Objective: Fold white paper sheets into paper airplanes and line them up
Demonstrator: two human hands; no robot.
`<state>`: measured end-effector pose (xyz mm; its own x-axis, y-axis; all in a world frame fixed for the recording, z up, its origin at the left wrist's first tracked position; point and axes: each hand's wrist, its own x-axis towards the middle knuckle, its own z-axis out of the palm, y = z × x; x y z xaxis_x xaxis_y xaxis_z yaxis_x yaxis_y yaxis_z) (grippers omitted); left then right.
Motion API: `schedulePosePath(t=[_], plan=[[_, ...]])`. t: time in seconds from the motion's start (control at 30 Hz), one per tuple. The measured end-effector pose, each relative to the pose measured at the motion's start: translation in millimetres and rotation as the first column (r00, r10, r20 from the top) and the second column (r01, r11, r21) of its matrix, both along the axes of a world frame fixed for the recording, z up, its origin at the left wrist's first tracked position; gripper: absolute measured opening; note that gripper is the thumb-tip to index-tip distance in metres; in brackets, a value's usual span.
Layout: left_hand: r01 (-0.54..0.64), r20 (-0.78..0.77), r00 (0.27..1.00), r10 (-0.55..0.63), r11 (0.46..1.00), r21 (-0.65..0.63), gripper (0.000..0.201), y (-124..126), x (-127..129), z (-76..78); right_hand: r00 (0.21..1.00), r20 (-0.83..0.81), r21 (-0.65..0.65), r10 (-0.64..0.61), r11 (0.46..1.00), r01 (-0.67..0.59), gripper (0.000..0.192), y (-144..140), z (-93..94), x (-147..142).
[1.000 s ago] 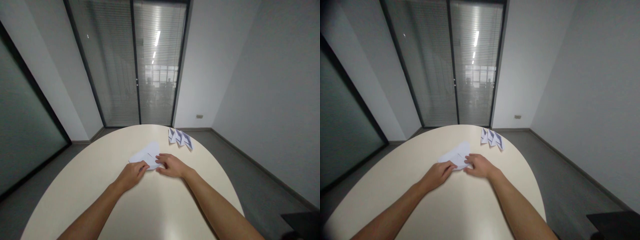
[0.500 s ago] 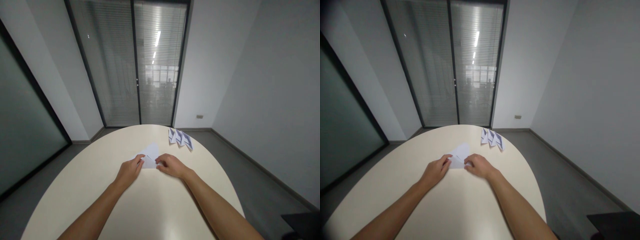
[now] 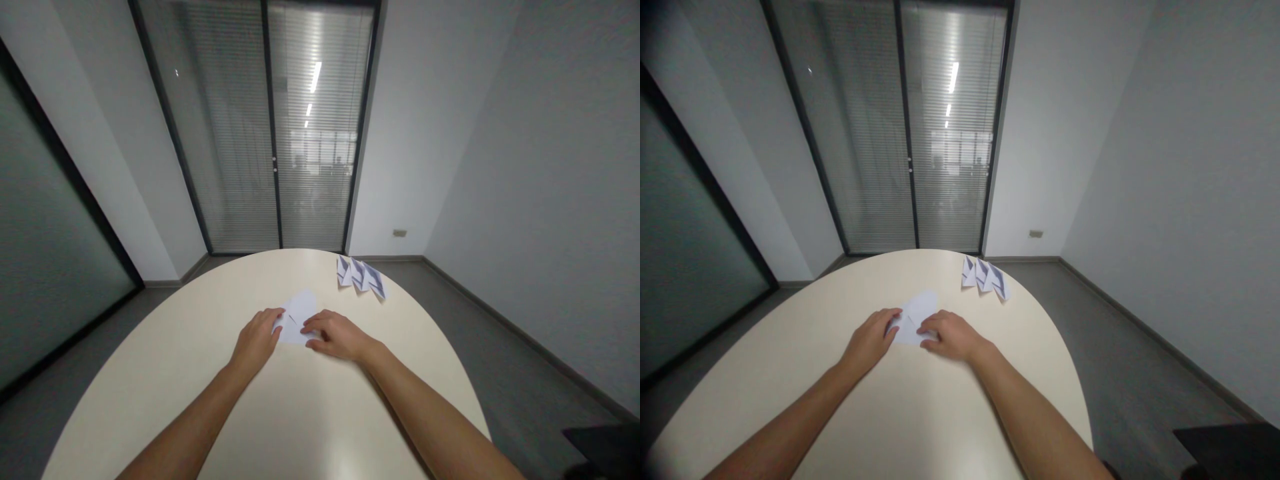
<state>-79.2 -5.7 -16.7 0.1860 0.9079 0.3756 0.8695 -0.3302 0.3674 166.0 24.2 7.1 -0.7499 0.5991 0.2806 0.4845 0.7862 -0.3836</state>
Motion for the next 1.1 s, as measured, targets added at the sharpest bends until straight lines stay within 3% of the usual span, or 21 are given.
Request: schedulePosePath(t=[0.13,0.37,0.73,0.97,1.1], plan=[[0.083,-0.079,0.994,-0.082,0.997,0.01,0.026,-1.3,6.9,5.3,1.0,0.025,0.022,0.008,1.0,-0.008,0.028,0.2,-1.3,0.8],[0.076,-0.22,0.973,-0.07,0.997,0.018,0.024,-10.3,20.0,14.7,0.999,0.034,0.089,0.023,0.996,-0.026,0.032,0.8,-2.4,-4.9],[0.095,-0.152,0.984,-0.096,0.995,-0.014,0.038,-6.3,20.3,-2.8,0.991,0.08,0.016,0.108,0.994,-0.109,0.035,-11.9,8.7,-10.1],[0.313,-0.093,0.945,-0.314,0.949,-0.03,0.043,-6.4,7.7,2.6,0.997,-0.006,0.022,0.072,0.997,-0.072,0.036,-9.7,9.8,-6.6],[0.447,-0.05,0.893,-0.447,0.894,-0.012,0.038,-9.6,5.8,2.1,0.998,0.048,0.002,0.035,0.999,-0.035,0.052,-5.0,1.4,1.0]])
